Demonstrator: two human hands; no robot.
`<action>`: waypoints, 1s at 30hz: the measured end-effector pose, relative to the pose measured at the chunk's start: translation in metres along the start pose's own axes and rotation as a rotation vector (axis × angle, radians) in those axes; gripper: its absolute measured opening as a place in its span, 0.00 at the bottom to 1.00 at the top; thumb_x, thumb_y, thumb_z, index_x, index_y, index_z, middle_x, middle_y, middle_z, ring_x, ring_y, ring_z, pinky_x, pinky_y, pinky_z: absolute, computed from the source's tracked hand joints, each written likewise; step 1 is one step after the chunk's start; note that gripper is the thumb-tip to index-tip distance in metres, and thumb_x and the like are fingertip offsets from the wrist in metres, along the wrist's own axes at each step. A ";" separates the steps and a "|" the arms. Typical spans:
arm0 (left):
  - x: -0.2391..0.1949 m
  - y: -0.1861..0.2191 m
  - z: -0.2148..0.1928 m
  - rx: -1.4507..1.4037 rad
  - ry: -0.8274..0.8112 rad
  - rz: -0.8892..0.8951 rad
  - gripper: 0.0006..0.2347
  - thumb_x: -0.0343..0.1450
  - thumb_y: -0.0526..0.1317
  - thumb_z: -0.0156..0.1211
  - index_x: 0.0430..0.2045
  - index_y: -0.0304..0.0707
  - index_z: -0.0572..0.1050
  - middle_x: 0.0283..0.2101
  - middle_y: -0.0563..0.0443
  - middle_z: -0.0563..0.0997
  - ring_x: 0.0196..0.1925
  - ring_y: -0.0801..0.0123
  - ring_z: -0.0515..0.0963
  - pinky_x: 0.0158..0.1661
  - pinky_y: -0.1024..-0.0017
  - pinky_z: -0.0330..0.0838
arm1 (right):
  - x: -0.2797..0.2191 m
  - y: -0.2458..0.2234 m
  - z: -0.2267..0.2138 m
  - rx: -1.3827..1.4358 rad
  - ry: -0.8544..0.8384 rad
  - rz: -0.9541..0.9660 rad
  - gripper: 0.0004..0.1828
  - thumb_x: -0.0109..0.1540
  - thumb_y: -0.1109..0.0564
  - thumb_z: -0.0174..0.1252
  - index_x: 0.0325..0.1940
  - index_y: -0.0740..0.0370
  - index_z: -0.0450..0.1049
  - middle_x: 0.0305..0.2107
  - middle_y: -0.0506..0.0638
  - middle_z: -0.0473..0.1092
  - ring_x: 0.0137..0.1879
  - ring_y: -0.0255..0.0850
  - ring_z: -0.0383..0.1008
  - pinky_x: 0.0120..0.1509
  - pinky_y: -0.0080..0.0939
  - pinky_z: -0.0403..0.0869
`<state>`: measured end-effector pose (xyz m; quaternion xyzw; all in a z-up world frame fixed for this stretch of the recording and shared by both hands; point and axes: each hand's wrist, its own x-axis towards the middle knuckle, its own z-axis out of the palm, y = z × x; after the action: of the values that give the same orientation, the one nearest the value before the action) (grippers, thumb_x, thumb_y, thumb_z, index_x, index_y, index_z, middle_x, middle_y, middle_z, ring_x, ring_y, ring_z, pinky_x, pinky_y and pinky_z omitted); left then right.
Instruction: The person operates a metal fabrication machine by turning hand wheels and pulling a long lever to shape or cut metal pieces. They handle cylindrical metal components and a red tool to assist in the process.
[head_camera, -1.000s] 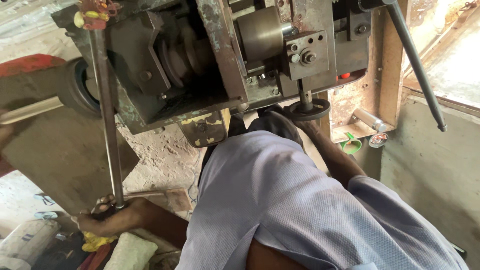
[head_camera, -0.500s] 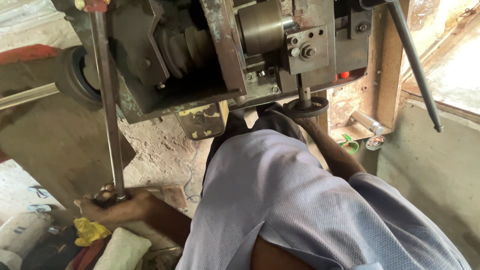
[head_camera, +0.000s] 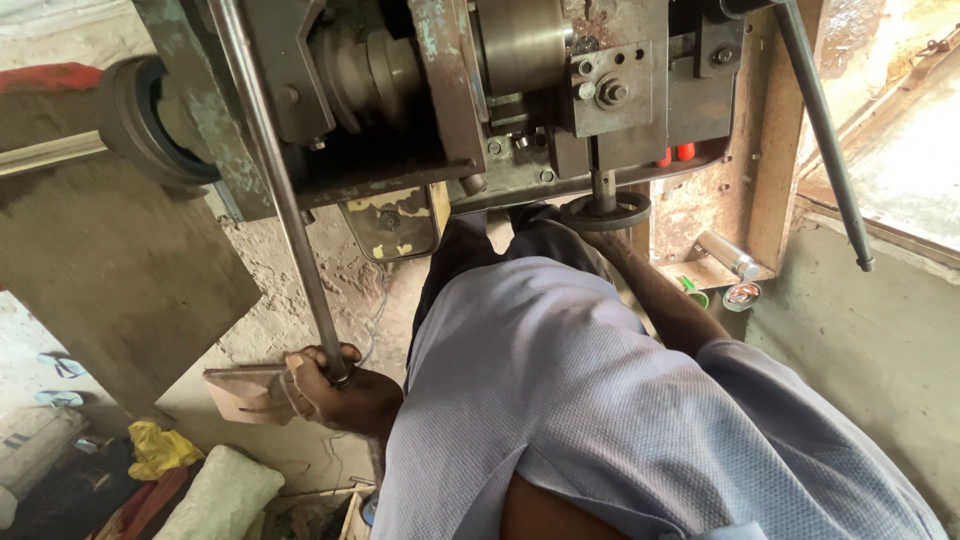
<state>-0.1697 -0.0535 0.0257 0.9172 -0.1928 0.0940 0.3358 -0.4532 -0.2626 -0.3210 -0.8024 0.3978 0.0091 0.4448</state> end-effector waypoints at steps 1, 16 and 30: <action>0.003 0.002 -0.004 0.039 -0.026 0.065 0.05 0.79 0.26 0.44 0.47 0.22 0.65 0.36 0.43 0.69 0.32 0.64 0.72 0.31 0.69 0.69 | 0.003 -0.002 0.001 0.079 -0.038 0.090 0.12 0.67 0.54 0.59 0.31 0.59 0.73 0.22 0.47 0.71 0.31 0.39 0.74 0.37 0.43 0.73; 0.066 -0.086 -0.006 0.200 0.207 0.419 0.13 0.85 0.40 0.47 0.43 0.22 0.68 0.35 0.42 0.74 0.35 0.71 0.75 0.39 0.74 0.77 | 0.007 -0.018 -0.010 -0.112 0.001 -0.038 0.12 0.65 0.52 0.63 0.30 0.58 0.71 0.21 0.44 0.68 0.28 0.37 0.71 0.35 0.43 0.73; 0.114 -0.162 -0.007 -0.714 0.620 -0.449 0.15 0.77 0.48 0.57 0.38 0.29 0.73 0.29 0.53 0.69 0.26 0.73 0.70 0.27 0.78 0.64 | 0.001 -0.024 -0.008 -0.145 0.243 -0.241 0.12 0.65 0.52 0.65 0.35 0.62 0.74 0.28 0.51 0.71 0.36 0.46 0.72 0.40 0.50 0.71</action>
<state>0.0013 0.0310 -0.0284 0.6935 0.0971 0.2154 0.6807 -0.4401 -0.2619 -0.2998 -0.8693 0.3481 -0.1128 0.3324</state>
